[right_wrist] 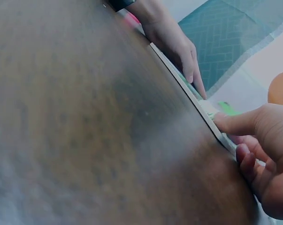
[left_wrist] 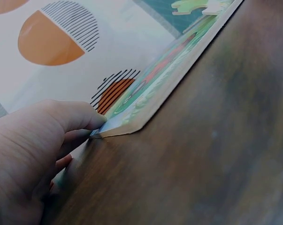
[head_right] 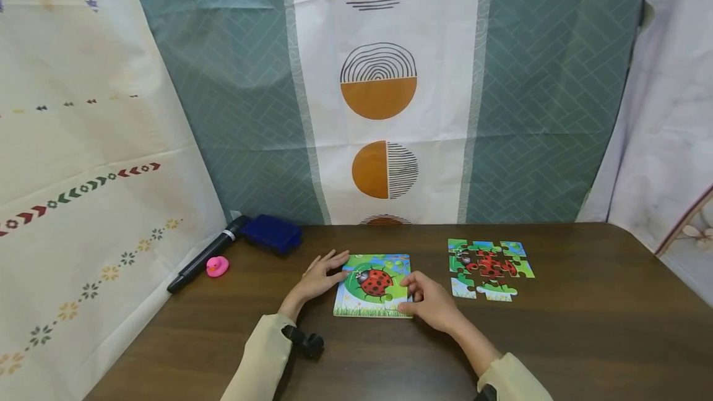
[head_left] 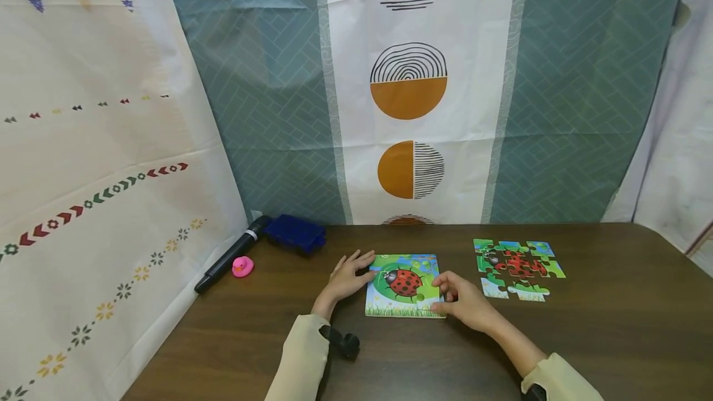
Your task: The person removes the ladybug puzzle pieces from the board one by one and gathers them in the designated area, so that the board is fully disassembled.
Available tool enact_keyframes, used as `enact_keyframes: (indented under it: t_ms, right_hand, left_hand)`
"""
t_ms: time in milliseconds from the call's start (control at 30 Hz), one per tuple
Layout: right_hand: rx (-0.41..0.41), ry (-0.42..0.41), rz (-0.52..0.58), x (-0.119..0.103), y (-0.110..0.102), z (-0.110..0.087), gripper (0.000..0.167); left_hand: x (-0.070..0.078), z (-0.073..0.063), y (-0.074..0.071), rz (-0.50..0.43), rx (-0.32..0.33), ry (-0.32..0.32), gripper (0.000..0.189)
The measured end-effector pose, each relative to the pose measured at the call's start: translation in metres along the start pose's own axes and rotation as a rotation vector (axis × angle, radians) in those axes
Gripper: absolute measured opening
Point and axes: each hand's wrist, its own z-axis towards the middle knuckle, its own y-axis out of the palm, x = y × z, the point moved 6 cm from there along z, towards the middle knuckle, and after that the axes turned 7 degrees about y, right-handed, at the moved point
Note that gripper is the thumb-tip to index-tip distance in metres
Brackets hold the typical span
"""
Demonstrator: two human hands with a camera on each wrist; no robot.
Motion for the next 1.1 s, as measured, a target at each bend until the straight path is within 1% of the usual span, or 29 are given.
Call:
enact_keyframes:
  t_ms: [133, 200, 300, 367, 500, 667, 767, 833, 967, 1100]
  right_hand:
    - [0.012, 0.042, 0.131, 0.001, -0.002, 0.000, 0.034]
    - [0.022, 0.064, 0.191, 0.001, -0.004, 0.000, 0.035]
    - [0.056, 0.105, 0.234, 0.001, -0.011, 0.001, 0.038]
    - [0.077, 0.128, 0.245, 0.001, -0.019, 0.001, 0.039]
    - [0.143, 0.160, 0.221, 0.006, -0.049, 0.000, 0.042]
    - [0.268, 0.154, 0.169, 0.016, -0.097, -0.004, 0.044]
    - [0.328, 0.145, 0.149, 0.028, -0.124, -0.011, 0.045]
    - [0.360, 0.146, 0.151, 0.039, -0.140, -0.019, 0.038]
    - [0.413, 0.170, 0.164, 0.069, -0.167, -0.039, 0.016]
    - [0.454, 0.207, 0.187, 0.097, -0.185, -0.057, 0.013]
  left_hand:
    - [0.002, 0.000, -0.002, 0.003, -0.002, 0.006, 0.053]
    - [0.002, -0.001, -0.003, 0.008, -0.002, 0.009, 0.053]
    - [0.002, -0.001, -0.004, 0.013, -0.005, 0.010, 0.053]
    - [0.003, 0.000, -0.004, 0.013, -0.004, 0.011, 0.053]
    - [0.004, 0.004, -0.003, 0.005, -0.003, 0.014, 0.053]
    - [0.004, 0.006, -0.002, -0.010, 0.014, 0.009, 0.053]
    - [0.003, 0.006, -0.001, -0.020, 0.023, 0.005, 0.053]
    - [0.002, 0.006, 0.000, -0.027, 0.025, 0.009, 0.053]
    - [0.000, 0.005, 0.002, -0.032, 0.018, -0.001, 0.052]
    - [-0.001, 0.004, 0.004, -0.028, 0.011, -0.007, 0.052]
